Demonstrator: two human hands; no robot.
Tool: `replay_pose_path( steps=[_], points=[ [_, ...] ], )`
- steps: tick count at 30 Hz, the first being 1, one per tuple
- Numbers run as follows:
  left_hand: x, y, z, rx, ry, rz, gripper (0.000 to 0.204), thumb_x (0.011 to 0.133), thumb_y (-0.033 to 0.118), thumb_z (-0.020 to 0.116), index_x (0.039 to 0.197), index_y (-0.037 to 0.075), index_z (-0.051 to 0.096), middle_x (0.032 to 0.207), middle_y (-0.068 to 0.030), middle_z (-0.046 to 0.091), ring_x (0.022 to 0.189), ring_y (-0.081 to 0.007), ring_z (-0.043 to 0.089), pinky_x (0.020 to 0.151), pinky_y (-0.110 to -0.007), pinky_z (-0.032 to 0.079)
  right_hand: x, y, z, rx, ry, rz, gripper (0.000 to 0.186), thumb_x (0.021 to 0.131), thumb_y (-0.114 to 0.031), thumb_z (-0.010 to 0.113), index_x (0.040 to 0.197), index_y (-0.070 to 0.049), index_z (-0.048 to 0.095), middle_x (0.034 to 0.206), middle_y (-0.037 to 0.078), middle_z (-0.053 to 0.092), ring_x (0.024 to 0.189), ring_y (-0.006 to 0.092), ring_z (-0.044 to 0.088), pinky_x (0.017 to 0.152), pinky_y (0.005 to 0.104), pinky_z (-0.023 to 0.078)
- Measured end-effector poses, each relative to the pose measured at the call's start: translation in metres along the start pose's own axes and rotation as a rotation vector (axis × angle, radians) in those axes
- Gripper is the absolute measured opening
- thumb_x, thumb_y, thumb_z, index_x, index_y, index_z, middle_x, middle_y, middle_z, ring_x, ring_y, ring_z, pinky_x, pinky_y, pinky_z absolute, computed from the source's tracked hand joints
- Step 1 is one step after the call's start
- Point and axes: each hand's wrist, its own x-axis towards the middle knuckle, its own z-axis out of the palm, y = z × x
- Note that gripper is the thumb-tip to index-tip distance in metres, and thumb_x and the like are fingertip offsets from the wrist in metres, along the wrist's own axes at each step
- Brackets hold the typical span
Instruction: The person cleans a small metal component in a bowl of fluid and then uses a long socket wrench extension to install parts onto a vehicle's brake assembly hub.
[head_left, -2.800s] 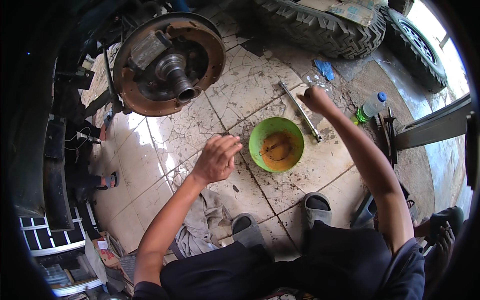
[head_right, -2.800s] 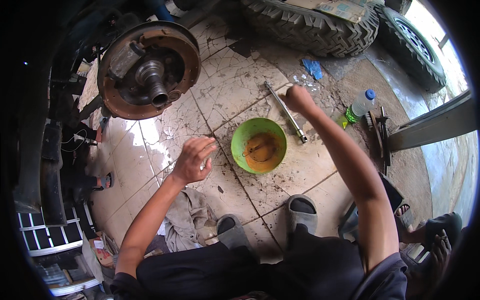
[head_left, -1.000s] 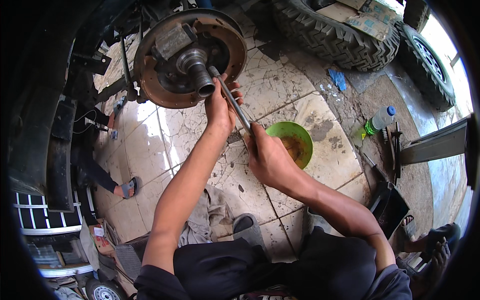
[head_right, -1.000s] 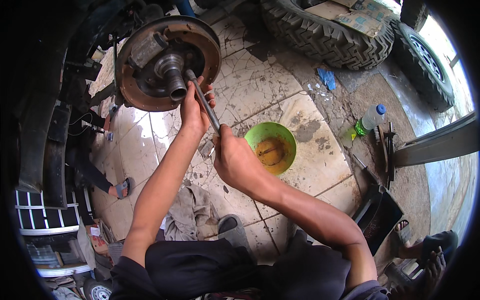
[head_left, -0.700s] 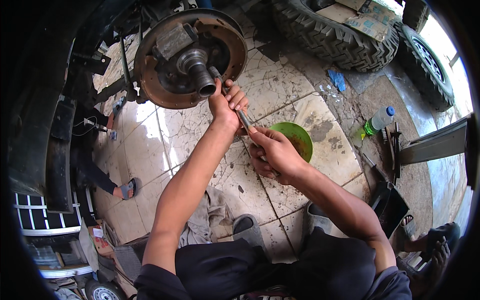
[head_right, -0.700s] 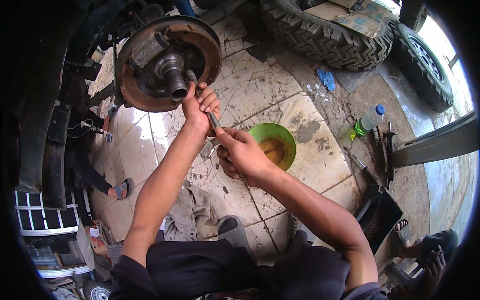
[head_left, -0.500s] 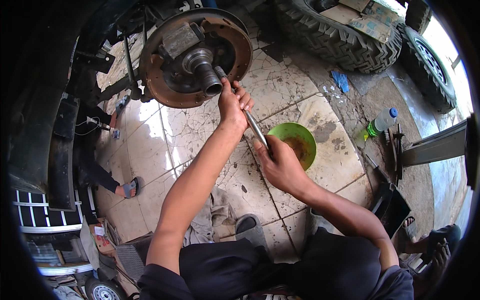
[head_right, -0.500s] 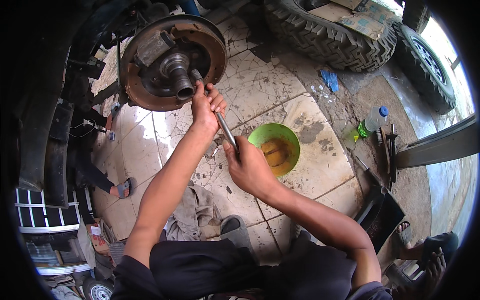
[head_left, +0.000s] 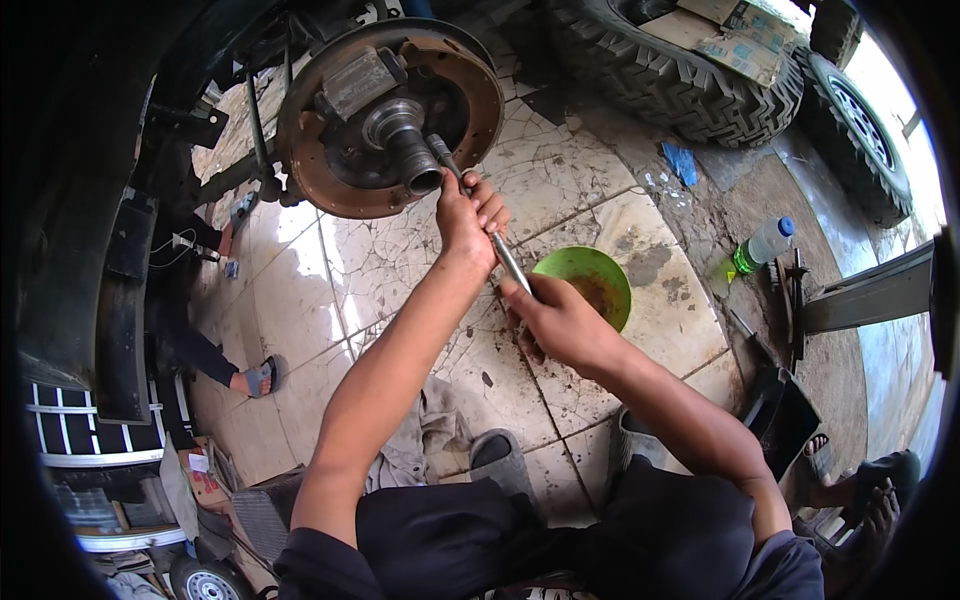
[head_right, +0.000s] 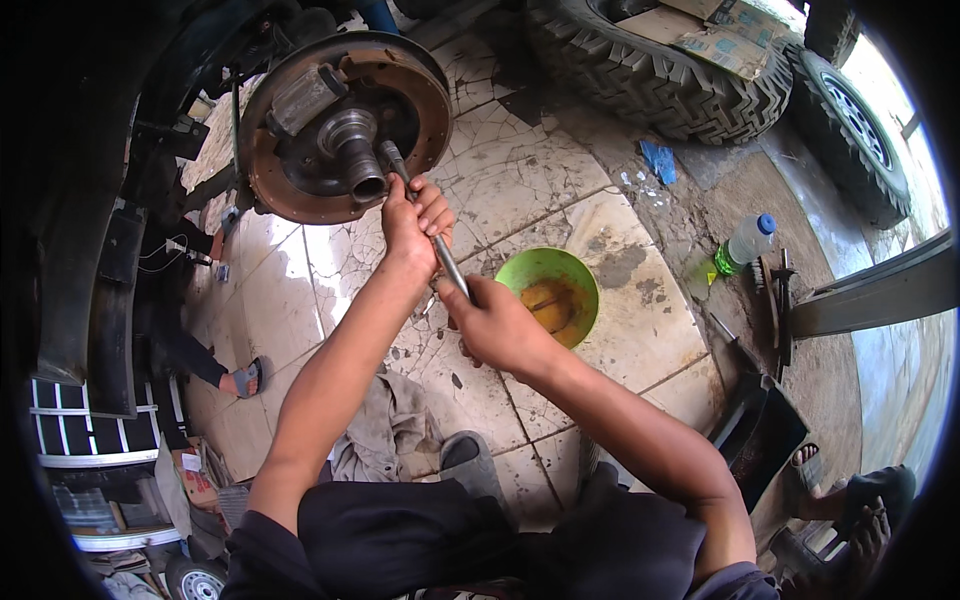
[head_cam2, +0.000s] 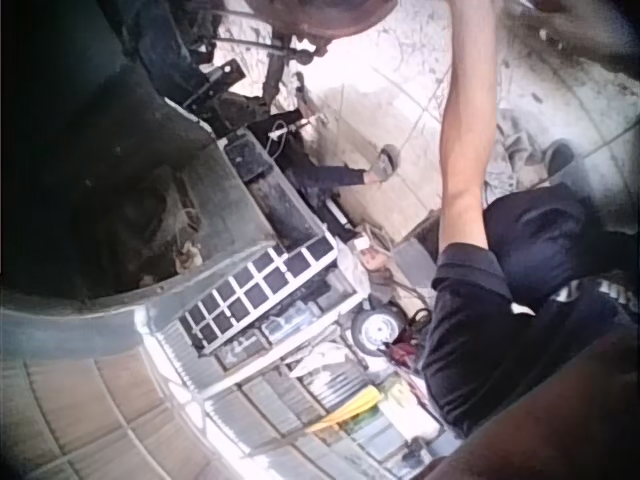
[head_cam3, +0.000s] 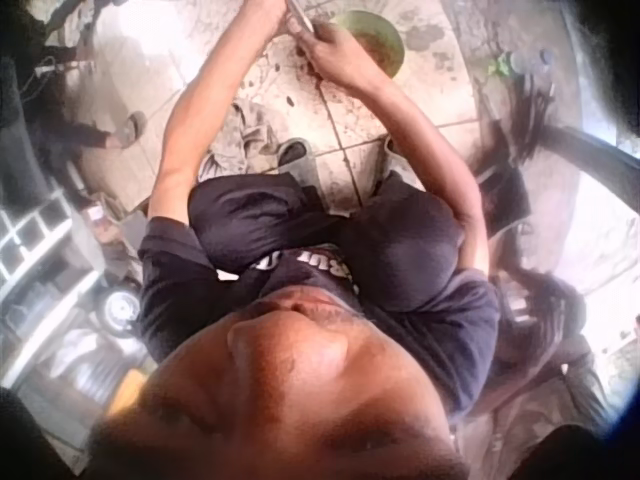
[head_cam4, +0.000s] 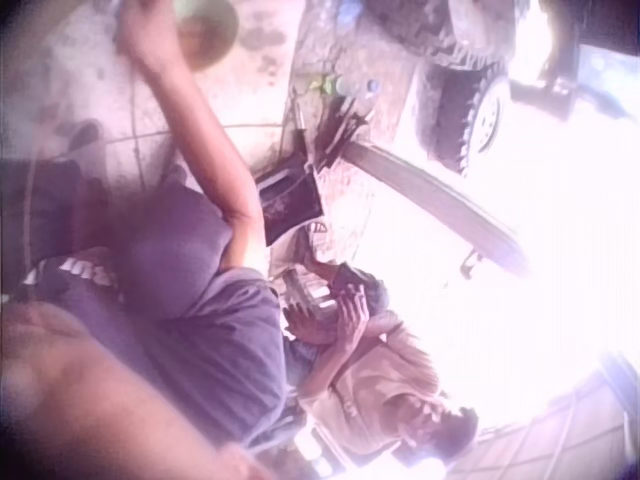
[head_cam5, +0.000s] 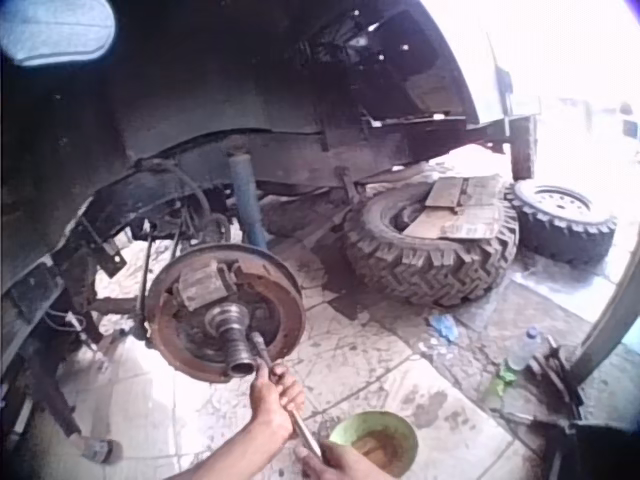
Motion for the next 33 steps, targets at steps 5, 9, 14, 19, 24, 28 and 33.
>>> replay_pose_path(
  steps=[5, 9, 14, 19, 24, 28, 33],
  points=[
    [-0.003, -0.003, 0.009, 0.160, 0.123, 0.091, 0.047, 0.101, 0.056, 0.034, 0.077, 0.016, 0.043, 0.054, 0.0065, 0.028, 0.040, -0.0071, 0.023, 0.038, -0.023, 0.022, 0.003, 0.002, 0.003, -0.615, 0.225, -0.191, 0.048, 0.100, -0.041, 0.049, 0.091, 0.006, 0.055, 0.069, 0.025, 0.058, 0.056, 0.0398, 0.056, 0.058, 0.0477, 0.043],
    [-0.006, -0.001, 0.017, 0.280, 0.226, 0.091, 0.044, 0.101, 0.053, 0.037, 0.078, 0.016, 0.043, 0.055, 0.0060, 0.030, 0.041, -0.0075, 0.024, 0.040, -0.024, 0.022, 0.010, 0.006, 0.001, -0.185, 0.078, 0.115, 0.047, 0.101, -0.046, 0.045, 0.084, -0.003, 0.051, 0.060, 0.007, 0.052, 0.042, 0.0218, 0.045, 0.042, 0.0364, 0.035],
    [-0.007, 0.006, 0.017, 0.172, 0.227, 0.060, 0.038, 0.102, 0.046, 0.044, 0.080, 0.014, 0.044, 0.056, 0.0058, 0.031, 0.042, -0.0073, 0.025, 0.040, -0.024, 0.023, 0.006, -0.007, -0.009, 0.717, -0.357, 0.377, 0.043, 0.101, -0.049, 0.042, 0.077, -0.015, 0.033, 0.057, -0.005, 0.025, 0.040, 0.0077, 0.023, 0.033, 0.0221, 0.015],
    [-0.007, 0.004, 0.010, 0.242, 0.187, 0.109, 0.032, 0.102, 0.042, 0.046, 0.087, 0.013, 0.045, 0.059, 0.0057, 0.033, 0.043, -0.0067, 0.025, 0.040, -0.023, 0.023, 0.005, 0.012, 0.007, -0.153, 0.053, -0.051, 0.049, 0.101, -0.048, 0.043, 0.087, -0.002, 0.051, 0.059, 0.008, 0.046, 0.048, 0.0216, 0.045, 0.048, 0.0384, 0.037],
    [-0.008, 0.001, 0.017, 0.258, 0.224, 0.114, 0.032, 0.102, 0.042, 0.044, 0.087, 0.013, 0.045, 0.060, 0.0058, 0.034, 0.044, -0.0066, 0.025, 0.043, -0.023, 0.024, 0.007, -0.005, 0.004, -0.487, 0.207, 0.012, 0.059, 0.102, -0.048, 0.042, 0.082, 0.005, 0.057, 0.059, 0.015, 0.053, 0.055, 0.0267, 0.055, 0.058, 0.0420, 0.043],
    [-0.009, 0.011, 0.016, 0.163, 0.187, 0.044, 0.030, 0.103, 0.040, 0.044, 0.090, 0.013, 0.048, 0.061, 0.0054, 0.034, 0.046, -0.0069, 0.026, 0.044, -0.023, 0.026, 0.002, -0.014, 0.010, 0.386, -0.101, 0.320, 0.051, 0.101, -0.055, 0.039, 0.072, -0.013, 0.038, 0.053, -0.004, 0.029, 0.036, 0.0102, 0.028, 0.031, 0.0274, 0.024],
    [-0.030, 0.019, -0.008, 0.600, 0.081, 0.068, 0.026, 0.097, 0.031, 0.056, 0.111, 0.009, 0.063, 0.088, -0.0001, 0.063, 0.072, -0.0110, 0.059, 0.061, -0.024, 0.045, 0.010, -0.002, -0.016, 0.648, -0.396, 0.322, 0.046, 0.100, -0.053, 0.043, 0.080, -0.011, 0.042, 0.058, -0.002, 0.036, 0.039, 0.0094, 0.033, 0.033, 0.0266, 0.026]
  ],
)
